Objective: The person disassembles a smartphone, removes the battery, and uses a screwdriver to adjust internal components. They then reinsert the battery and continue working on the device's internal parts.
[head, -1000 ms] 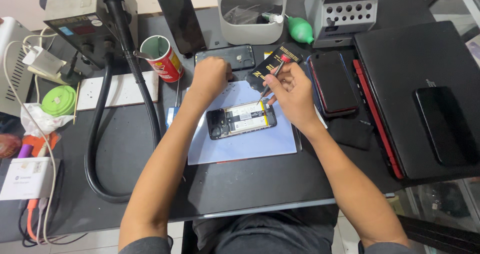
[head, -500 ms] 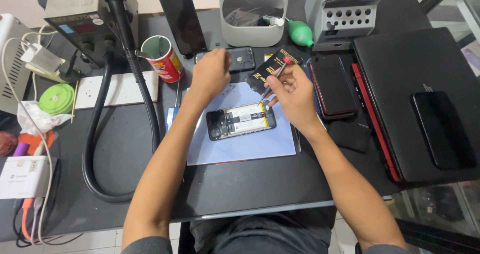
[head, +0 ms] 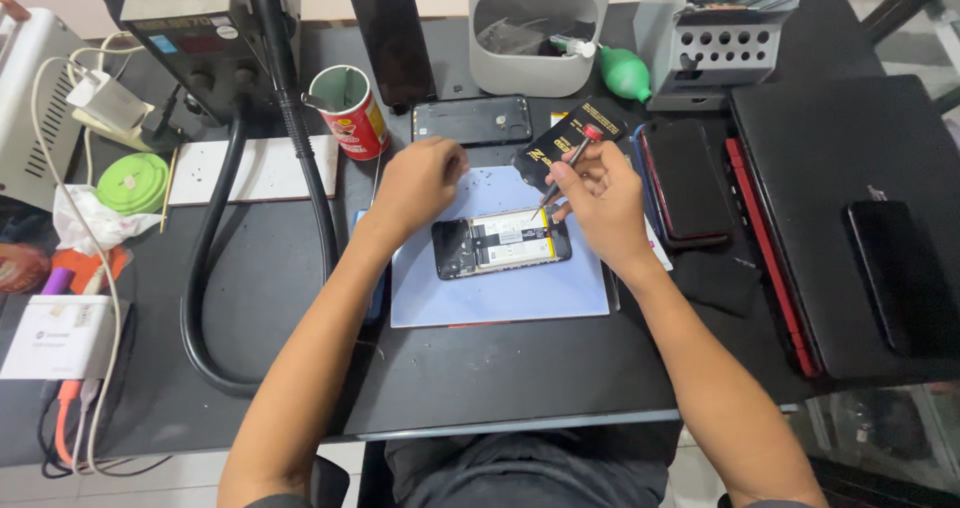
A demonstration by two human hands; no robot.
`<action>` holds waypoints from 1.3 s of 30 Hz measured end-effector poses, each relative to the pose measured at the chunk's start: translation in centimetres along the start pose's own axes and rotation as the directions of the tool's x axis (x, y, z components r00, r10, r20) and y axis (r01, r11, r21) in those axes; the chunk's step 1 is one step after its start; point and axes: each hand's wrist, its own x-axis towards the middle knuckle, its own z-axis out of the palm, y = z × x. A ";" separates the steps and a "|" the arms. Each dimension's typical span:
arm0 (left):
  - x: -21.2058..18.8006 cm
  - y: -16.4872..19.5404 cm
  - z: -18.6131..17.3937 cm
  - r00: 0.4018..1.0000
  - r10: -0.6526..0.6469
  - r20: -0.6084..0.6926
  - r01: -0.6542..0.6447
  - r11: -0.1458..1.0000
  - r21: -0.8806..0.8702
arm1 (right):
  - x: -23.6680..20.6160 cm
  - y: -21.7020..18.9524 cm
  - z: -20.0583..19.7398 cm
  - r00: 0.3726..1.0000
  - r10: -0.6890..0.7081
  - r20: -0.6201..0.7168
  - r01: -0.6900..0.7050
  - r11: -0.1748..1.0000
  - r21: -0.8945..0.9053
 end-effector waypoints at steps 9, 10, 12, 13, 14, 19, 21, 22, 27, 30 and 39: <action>-0.3 -0.8 3.1 0.999 0.039 0.010 -0.040 0.995 0.088 | -0.1 0.2 -0.5 1.000 0.006 0.020 -0.007 0.999 0.044; -0.3 -0.8 3.1 0.999 0.035 0.001 -0.035 0.997 0.072 | -0.1 0.2 -0.5 1.000 -0.006 0.020 0.005 0.999 0.038; -0.7 -0.6 3.0 1.000 0.028 0.000 -0.028 0.998 0.064 | -0.2 0.3 -0.3 1.000 -0.019 0.023 0.018 0.999 0.027; -0.7 -0.5 2.8 0.999 0.032 0.005 -0.033 0.997 0.074 | -0.2 0.3 -0.3 0.999 -0.023 0.025 0.022 0.999 0.023; -0.7 -0.4 2.7 0.999 0.038 0.010 -0.039 0.996 0.084 | -0.1 0.2 -0.2 0.999 -0.027 0.025 0.027 0.999 0.019; -1.0 1.5 3.0 0.996 0.039 -0.074 -0.048 0.992 -0.121 | -0.1 -0.5 -0.2 0.999 0.031 0.006 -0.032 0.994 0.105; -1.3 2.7 3.5 0.983 -0.181 0.014 0.166 0.863 -0.476 | -0.4 -1.0 -0.1 1.000 0.025 -0.002 -0.025 0.984 0.175; -1.5 3.4 3.9 0.936 -0.322 0.145 0.334 0.671 -0.662 | -0.5 -1.3 0.0 1.000 -0.014 -0.016 0.017 0.979 0.201; -1.9 5.4 4.9 0.827 -0.350 0.440 0.461 -0.023 -0.887 | -1.1 -2.3 0.4 0.982 -0.183 -0.046 0.189 0.954 0.232; -1.8 5.8 5.4 0.820 -0.306 0.484 0.467 -0.132 -0.874 | -1.3 -2.4 0.6 0.975 -0.212 -0.066 0.222 0.952 0.209; -2.2 6.1 5.8 0.826 -0.229 0.514 0.481 -0.188 -0.856 | -1.5 -2.4 0.9 0.967 -0.244 -0.073 0.254 0.940 0.226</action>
